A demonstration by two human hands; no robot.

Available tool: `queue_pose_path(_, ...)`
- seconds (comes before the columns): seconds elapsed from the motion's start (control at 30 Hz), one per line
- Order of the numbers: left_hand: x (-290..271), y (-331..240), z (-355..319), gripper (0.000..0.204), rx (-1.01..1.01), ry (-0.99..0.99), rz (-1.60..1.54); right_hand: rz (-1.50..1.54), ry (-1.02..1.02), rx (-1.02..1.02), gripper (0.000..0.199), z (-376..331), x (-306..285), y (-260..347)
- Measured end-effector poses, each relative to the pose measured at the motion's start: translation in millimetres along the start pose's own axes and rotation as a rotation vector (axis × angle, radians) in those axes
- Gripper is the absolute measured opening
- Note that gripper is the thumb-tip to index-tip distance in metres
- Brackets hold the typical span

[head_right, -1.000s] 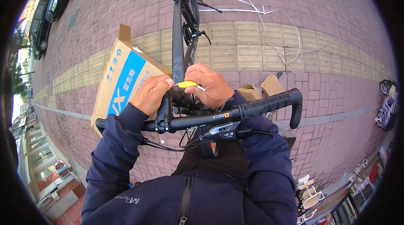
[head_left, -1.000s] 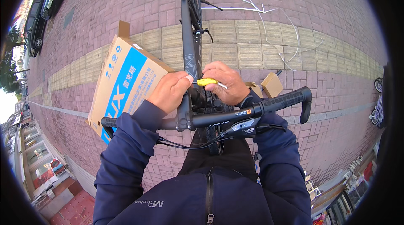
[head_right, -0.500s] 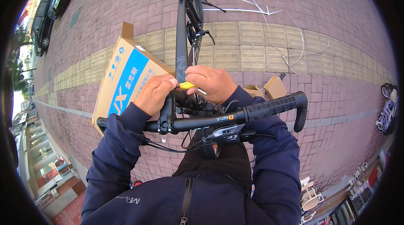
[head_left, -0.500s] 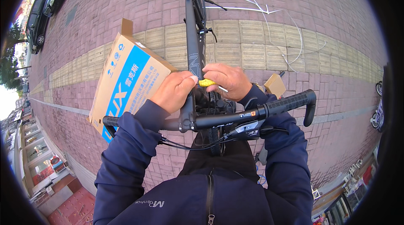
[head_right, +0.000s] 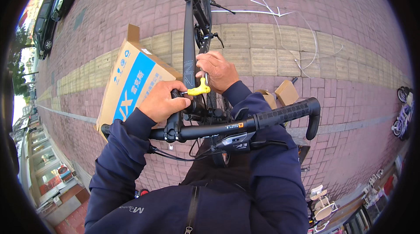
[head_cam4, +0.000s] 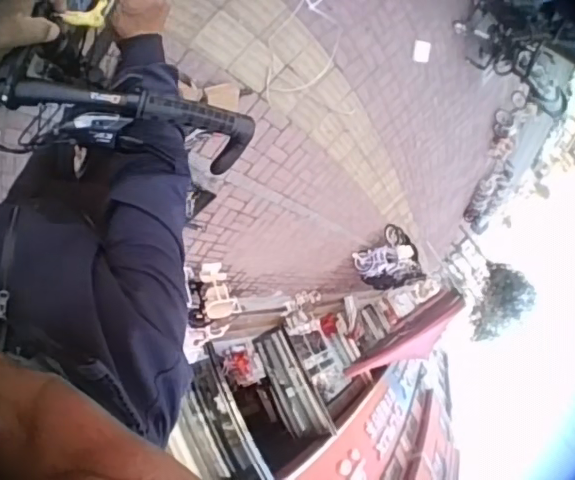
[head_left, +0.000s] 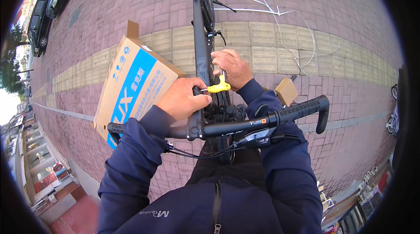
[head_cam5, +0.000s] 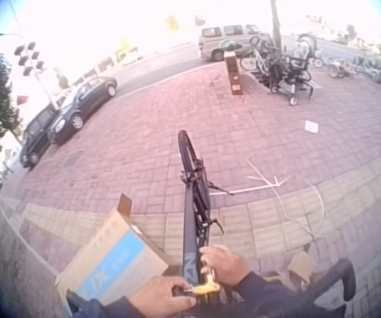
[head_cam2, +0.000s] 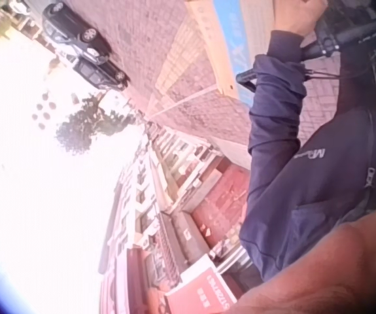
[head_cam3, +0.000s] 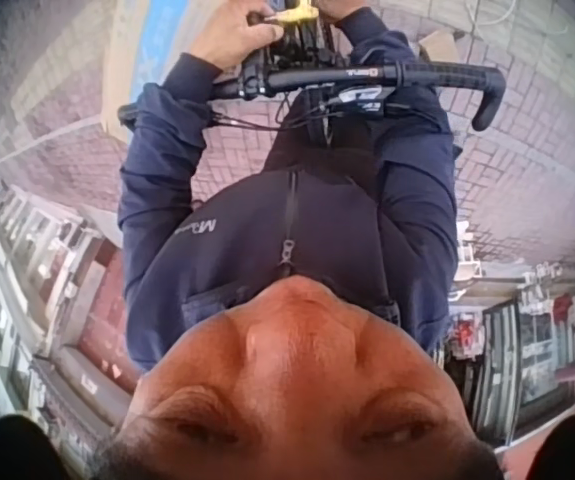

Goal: The person assembles a bicycle by tightening the handlebar stem with a yellow hex key, then unpacks a small box to retrieve a bell. They attach the bell to the handlebar using a red-handled screwdriver and tighten it securely.

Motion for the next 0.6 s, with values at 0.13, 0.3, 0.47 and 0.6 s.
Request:
queue_pose_path(0.13, 2, -5, 3, 0.033, 0.092, -0.065, 0.065, -0.036, -0.109, 0.141, 0.021, -5, 16, 0)
queue_pose_path(0.3, 2, -6, 6, 0.031, 0.092, -0.109, 0.123, 0.042, -0.082, 0.328, 0.01, -19, 22, 6)
queue_pose_path(0.47, 6, -9, 8, 0.03, 0.058, -0.113, 0.147, 0.054, 0.007, 0.454, 0.008, -36, 17, 13)
queue_pose_path(0.6, 10, -8, 9, 0.033, 0.049, -0.105, 0.131, 0.061, 0.008, 0.604, 0.006, -59, 11, 31)
Point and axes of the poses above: each hand's wrist, its own z-axis towards the middle knuckle, its own x-axis out of the palm, y = z × x, the point moved 2 cm from there along z, towards the middle knuckle, and after that the axes turned 3 degrees about -z, right-handed, at the moved point
